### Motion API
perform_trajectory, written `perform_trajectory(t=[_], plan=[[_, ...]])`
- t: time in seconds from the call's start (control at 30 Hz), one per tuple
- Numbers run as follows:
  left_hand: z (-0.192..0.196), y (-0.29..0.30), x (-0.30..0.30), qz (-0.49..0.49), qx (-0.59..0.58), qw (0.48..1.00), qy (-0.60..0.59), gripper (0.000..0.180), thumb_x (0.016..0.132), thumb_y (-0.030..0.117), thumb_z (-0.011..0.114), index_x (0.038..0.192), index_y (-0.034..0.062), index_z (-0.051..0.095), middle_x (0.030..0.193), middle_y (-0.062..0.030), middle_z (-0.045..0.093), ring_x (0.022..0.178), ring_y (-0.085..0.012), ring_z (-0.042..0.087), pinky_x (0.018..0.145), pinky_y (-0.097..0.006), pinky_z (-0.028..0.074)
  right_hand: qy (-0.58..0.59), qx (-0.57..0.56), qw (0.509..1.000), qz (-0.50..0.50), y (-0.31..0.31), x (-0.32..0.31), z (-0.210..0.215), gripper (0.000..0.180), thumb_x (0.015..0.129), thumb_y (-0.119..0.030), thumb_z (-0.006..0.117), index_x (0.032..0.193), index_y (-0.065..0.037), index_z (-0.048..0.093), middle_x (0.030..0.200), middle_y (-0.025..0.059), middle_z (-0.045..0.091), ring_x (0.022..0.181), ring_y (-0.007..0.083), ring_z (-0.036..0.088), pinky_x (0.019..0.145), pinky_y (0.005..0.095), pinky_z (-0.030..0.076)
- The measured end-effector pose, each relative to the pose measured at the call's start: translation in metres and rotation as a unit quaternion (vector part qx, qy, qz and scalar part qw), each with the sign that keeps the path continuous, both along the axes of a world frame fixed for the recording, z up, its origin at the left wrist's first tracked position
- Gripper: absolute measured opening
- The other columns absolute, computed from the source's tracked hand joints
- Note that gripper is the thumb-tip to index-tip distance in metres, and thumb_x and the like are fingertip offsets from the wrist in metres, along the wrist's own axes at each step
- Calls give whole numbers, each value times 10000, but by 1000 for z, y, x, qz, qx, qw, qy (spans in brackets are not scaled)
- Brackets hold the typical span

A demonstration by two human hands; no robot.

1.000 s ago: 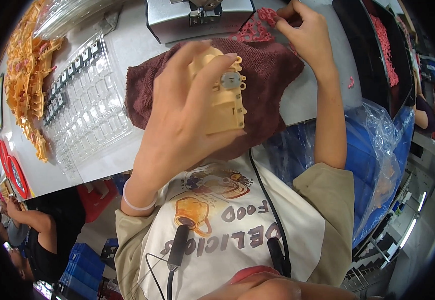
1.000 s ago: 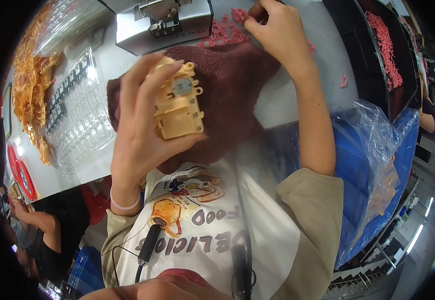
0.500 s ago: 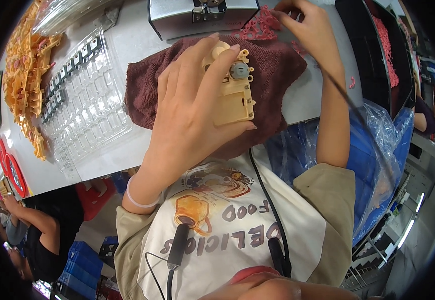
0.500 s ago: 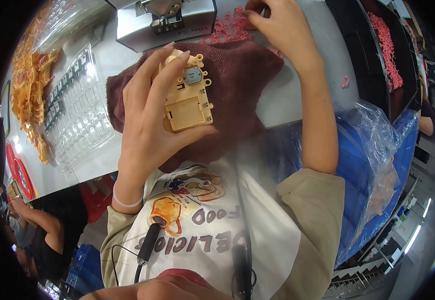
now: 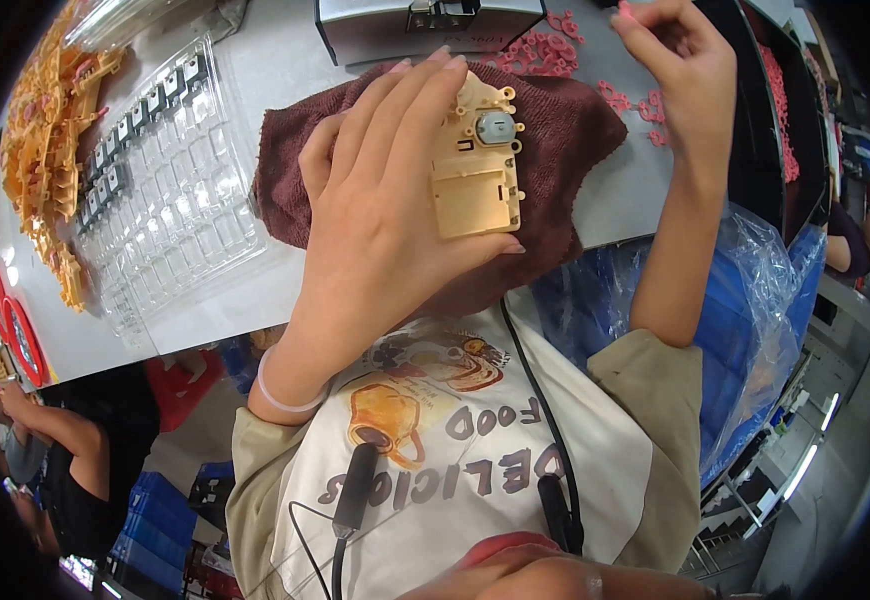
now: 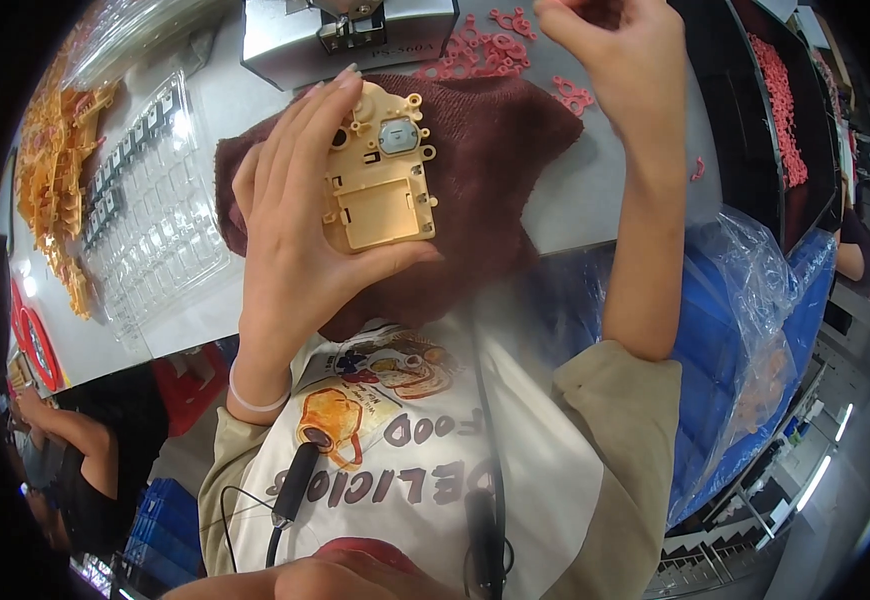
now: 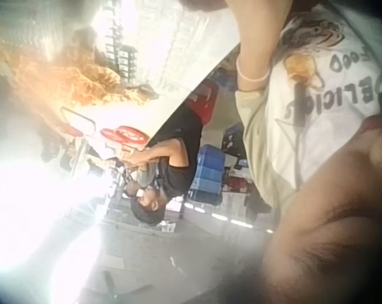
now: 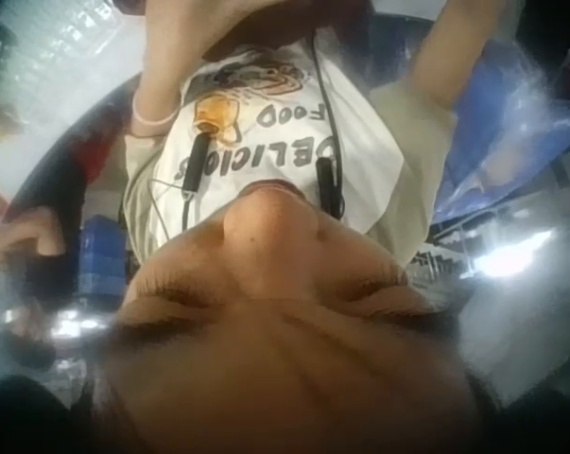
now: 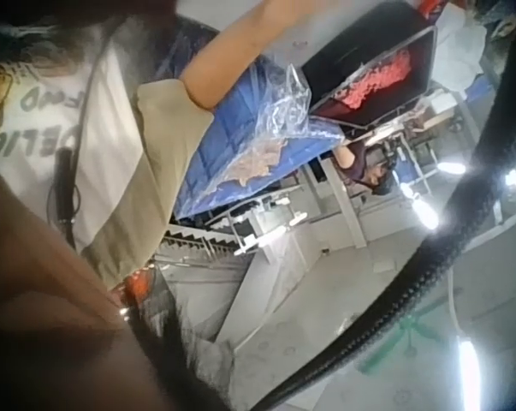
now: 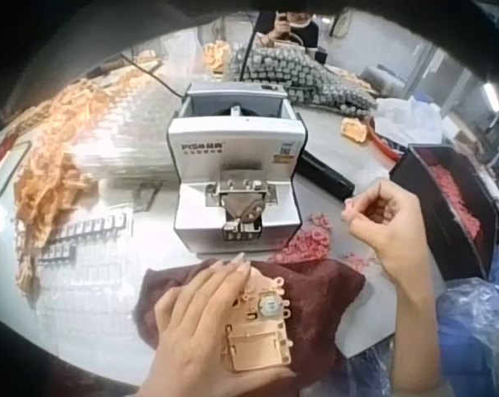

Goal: The person assembles small plastic toy components, including plastic toy housing, pink plastic gears, and small mechanical parts, and secures them with screws using an electric screwdriver.

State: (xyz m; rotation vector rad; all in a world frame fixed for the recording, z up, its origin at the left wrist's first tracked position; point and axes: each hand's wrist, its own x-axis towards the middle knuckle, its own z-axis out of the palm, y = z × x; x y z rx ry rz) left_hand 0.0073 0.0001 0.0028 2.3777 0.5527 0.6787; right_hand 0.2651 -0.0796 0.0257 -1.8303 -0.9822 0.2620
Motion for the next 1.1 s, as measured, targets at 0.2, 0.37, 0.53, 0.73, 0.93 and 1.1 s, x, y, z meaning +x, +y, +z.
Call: perform_trajectory(t=[0.2,0.37,0.53,0.73,0.93,1.1], plan=[[-3,2,2,-9,-45,999,-25,1048,523,339,927,1440,99,482,1442,-94,547,1370,-291,475,1098,-410,306,254,56,954,146,-25,-50,22,263,892,13,657,1152,49,676,976,77,677,958,156,660,870,277,526],[-4,3,2,-8,-39,999,-23,1030,525,361,924,1426,108,494,1455,-84,537,1370,-273,475,1085,-399,307,275,35,935,222,-15,-79,16,290,846,49,695,1135,61,674,975,85,658,938,156,651,867,279,526],[-7,3,1,-18,-32,999,-28,1020,534,383,920,1421,112,495,1467,-78,526,1370,-261,471,1082,-404,303,202,73,956,199,-15,-81,-9,188,795,77,749,966,11,710,962,59,662,909,128,636,816,266,514],[-9,3,-1,-16,-36,999,-32,1011,548,387,916,1426,121,492,1470,-75,517,1357,-257,475,1083,-413,294,-83,77,983,146,-12,-91,-17,203,709,-24,830,885,-48,730,899,41,644,803,153,603,689,271,481],[-8,3,0,-14,-44,998,-38,994,556,366,914,1422,118,493,1468,-72,515,1353,-251,474,1085,-407,289,-286,98,943,142,-8,-89,-20,239,647,-112,871,822,-73,712,867,54,651,762,223,579,667,316,464],[-10,2,1,-15,-44,998,-32,1001,549,365,914,1421,113,493,1460,-70,521,1340,-246,483,1079,-393,293,-257,71,952,151,-10,-86,-20,243,646,-115,875,798,-64,692,863,53,651,799,228,567,699,330,458]])
